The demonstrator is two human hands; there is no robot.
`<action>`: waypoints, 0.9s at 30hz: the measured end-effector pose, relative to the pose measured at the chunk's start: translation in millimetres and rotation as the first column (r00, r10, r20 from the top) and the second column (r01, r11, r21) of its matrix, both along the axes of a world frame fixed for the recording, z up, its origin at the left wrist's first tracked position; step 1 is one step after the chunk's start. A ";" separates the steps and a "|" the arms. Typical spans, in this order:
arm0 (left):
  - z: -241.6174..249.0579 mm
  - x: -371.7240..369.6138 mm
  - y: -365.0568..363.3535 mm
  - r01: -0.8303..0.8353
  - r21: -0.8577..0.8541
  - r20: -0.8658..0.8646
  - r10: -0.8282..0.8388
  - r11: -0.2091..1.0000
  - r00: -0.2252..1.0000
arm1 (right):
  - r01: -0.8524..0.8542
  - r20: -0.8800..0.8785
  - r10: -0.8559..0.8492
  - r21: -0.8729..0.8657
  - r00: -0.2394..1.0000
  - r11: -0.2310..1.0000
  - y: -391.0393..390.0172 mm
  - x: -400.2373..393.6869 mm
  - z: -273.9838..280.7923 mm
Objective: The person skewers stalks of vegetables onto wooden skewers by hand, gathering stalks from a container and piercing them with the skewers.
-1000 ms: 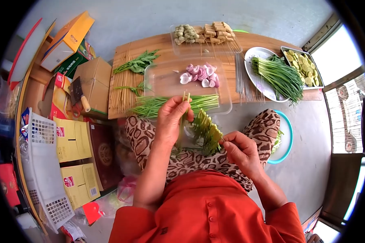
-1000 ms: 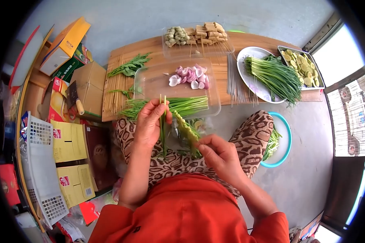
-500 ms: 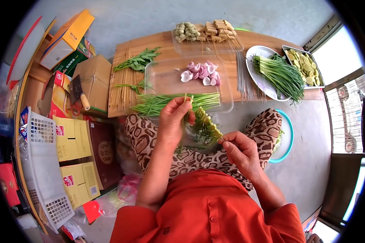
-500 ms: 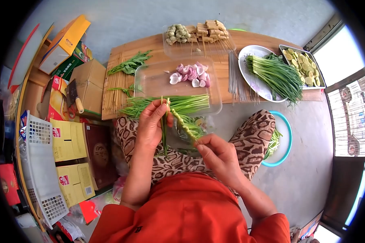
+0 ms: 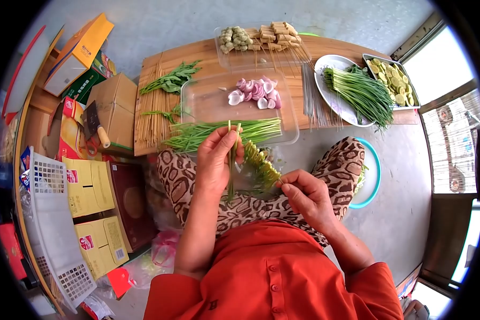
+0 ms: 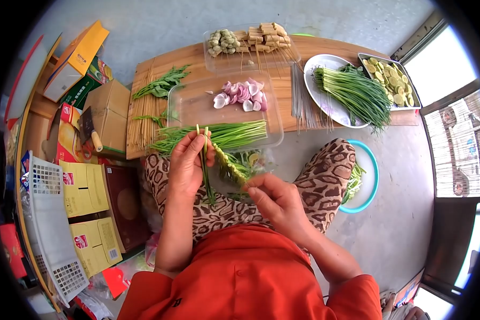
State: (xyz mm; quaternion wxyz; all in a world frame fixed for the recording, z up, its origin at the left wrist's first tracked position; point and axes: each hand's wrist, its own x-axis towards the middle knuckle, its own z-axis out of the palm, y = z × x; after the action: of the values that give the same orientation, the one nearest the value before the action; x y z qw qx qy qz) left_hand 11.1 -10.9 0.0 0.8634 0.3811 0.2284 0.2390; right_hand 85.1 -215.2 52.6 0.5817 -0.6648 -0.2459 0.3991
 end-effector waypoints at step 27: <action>-9.0 -0.5 1.8 0.013 0.084 0.070 -0.019 0.996 0.997 | 0.004 0.018 -0.004 -0.019 1.000 1.000 -3.2 -0.6 -3.7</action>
State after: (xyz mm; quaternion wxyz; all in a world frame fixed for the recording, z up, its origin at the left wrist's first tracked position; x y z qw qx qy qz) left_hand 10.6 -9.1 -9.0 0.8563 0.4098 0.1847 0.2545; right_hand 84.5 -218.4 48.9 0.5740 -0.6742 -0.2458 0.3943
